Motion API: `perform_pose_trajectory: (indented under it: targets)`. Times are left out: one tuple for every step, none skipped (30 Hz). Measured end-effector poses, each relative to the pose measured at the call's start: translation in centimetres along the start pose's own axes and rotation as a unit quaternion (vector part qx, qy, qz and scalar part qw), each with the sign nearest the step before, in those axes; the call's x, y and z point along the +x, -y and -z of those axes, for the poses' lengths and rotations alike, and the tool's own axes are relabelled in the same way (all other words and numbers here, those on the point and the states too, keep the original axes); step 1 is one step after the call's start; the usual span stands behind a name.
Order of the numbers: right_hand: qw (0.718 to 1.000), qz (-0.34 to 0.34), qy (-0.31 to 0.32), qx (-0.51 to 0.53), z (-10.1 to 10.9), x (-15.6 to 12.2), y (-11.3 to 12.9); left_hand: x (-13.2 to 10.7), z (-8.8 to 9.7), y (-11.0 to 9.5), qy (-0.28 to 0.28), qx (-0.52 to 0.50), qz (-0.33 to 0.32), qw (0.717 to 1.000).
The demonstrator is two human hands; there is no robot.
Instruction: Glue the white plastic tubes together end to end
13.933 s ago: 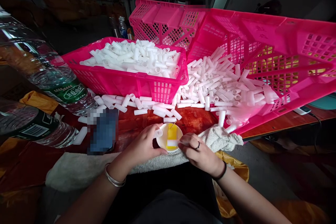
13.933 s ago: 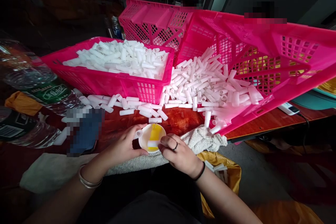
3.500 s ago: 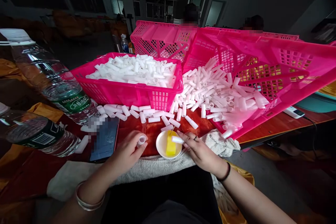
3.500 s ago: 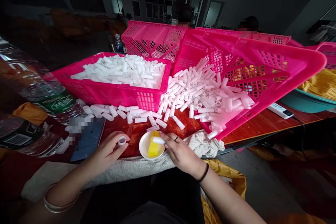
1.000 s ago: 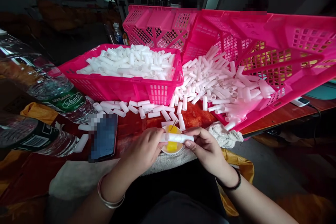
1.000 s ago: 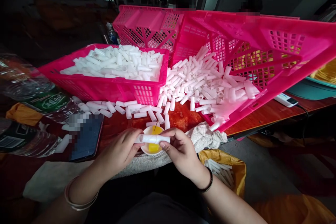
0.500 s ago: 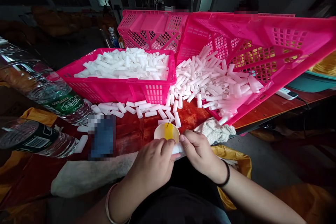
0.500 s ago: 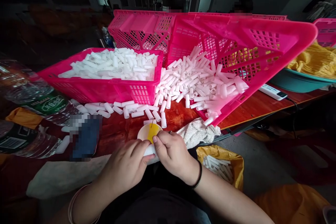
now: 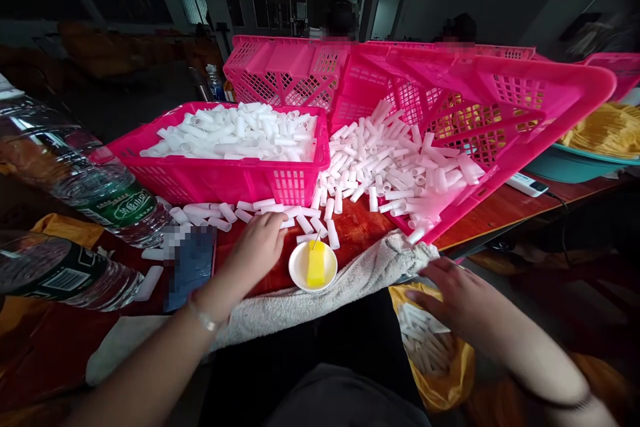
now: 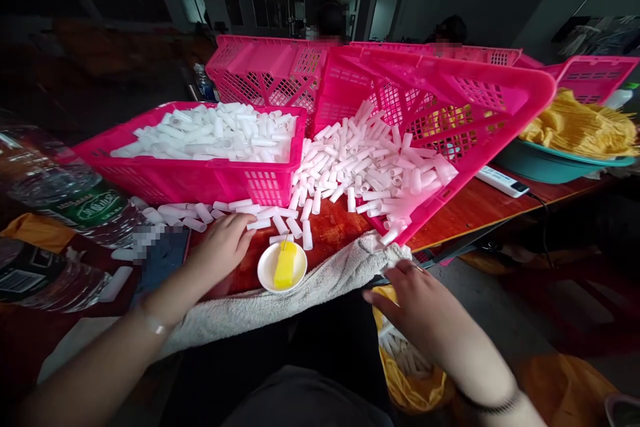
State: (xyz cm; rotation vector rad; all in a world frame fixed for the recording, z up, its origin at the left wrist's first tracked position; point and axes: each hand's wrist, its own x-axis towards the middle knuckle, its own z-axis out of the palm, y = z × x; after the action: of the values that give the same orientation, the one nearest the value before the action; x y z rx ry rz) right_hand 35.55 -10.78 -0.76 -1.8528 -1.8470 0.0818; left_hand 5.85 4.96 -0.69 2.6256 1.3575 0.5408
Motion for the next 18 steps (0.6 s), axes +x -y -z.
perform_pose_trajectory:
  targets:
    - [1.000, 0.018, 0.021, -0.010, -1.2, 1.6, 0.6, 1.5, -0.5, 1.1, 0.015, 0.007, 0.004, 1.000]
    - [0.998, 0.016, 0.058, -0.019, -2.8, 3.4, 1.5, 2.9, -1.0, 1.9, 0.026, 0.012, 0.006, 1.000]
    - [0.996, -0.012, 0.086, -0.035, -4.5, 5.4, 2.7, 4.0, -1.6, 2.4, 0.039, 0.013, 0.009, 0.999]
    - [0.995, -0.024, 0.091, -0.043, -6.3, 7.3, 3.9, 4.7, -2.0, 2.6, 0.047, 0.010, 0.012, 0.999]
    - [0.994, -0.031, 0.095, -0.048, -7.8, 8.9, 4.9, 5.1, -2.4, 2.6, 0.053, 0.010, 0.019, 0.998]
    - [0.993, -0.039, 0.097, -0.054, -9.1, 10.1, 5.7, 5.1, -2.5, 2.6, 0.057, 0.009, 0.027, 0.998]
    - [0.993, -0.042, 0.095, -0.057, -9.9, 10.9, 6.0, 4.8, -2.5, 2.6, 0.059, 0.007, 0.033, 0.998]
    - [0.993, -0.047, 0.093, -0.060, -10.3, 11.1, 6.0, 4.1, -2.4, 2.6, 0.060, 0.003, 0.037, 0.998]
    - [0.992, -0.052, 0.089, -0.066, -10.3, 11.0, 5.7, 3.2, -2.1, 2.6, 0.059, 0.001, 0.038, 0.998]
    - [0.993, -0.054, 0.083, -0.065, -9.9, 10.5, 5.2, 2.1, -1.7, 2.7, 0.052, -0.008, 0.037, 0.998]
    - [0.995, -0.048, 0.077, -0.048, -9.2, 9.9, 4.5, 0.8, -1.3, 2.9, 0.040, -0.028, 0.035, 0.998]
    - [0.997, -0.030, 0.073, -0.012, -8.5, 9.1, 3.8, -0.5, -1.0, 3.1, 0.025, -0.059, 0.035, 0.997]
    - [0.996, 0.001, 0.073, 0.042, -7.8, 8.3, 3.2, -1.8, -0.8, 3.3, 0.009, -0.106, 0.038, 0.994]
    - [0.990, 0.041, 0.077, 0.108, -7.3, 7.7, 2.8, -3.1, -0.7, 3.5, -0.001, -0.157, 0.046, 0.987]
    - [0.978, 0.085, 0.085, 0.172, -7.1, 7.1, 2.7, -4.2, -0.7, 3.6, -0.002, -0.201, 0.058, 0.978]
    - [0.963, 0.123, 0.093, 0.221, -7.2, 6.6, 2.8, -5.1, -0.7, 3.7, 0.005, -0.232, 0.071, 0.970]
    - [0.953, 0.148, 0.098, 0.245, -7.6, 6.3, 3.0, -5.8, -0.9, 3.7, 0.017, -0.242, 0.084, 0.966]
    - [0.950, 0.162, 0.092, 0.249, -8.2, 6.1, 3.3, -6.3, -1.0, 3.7, 0.027, -0.239, 0.093, 0.966]
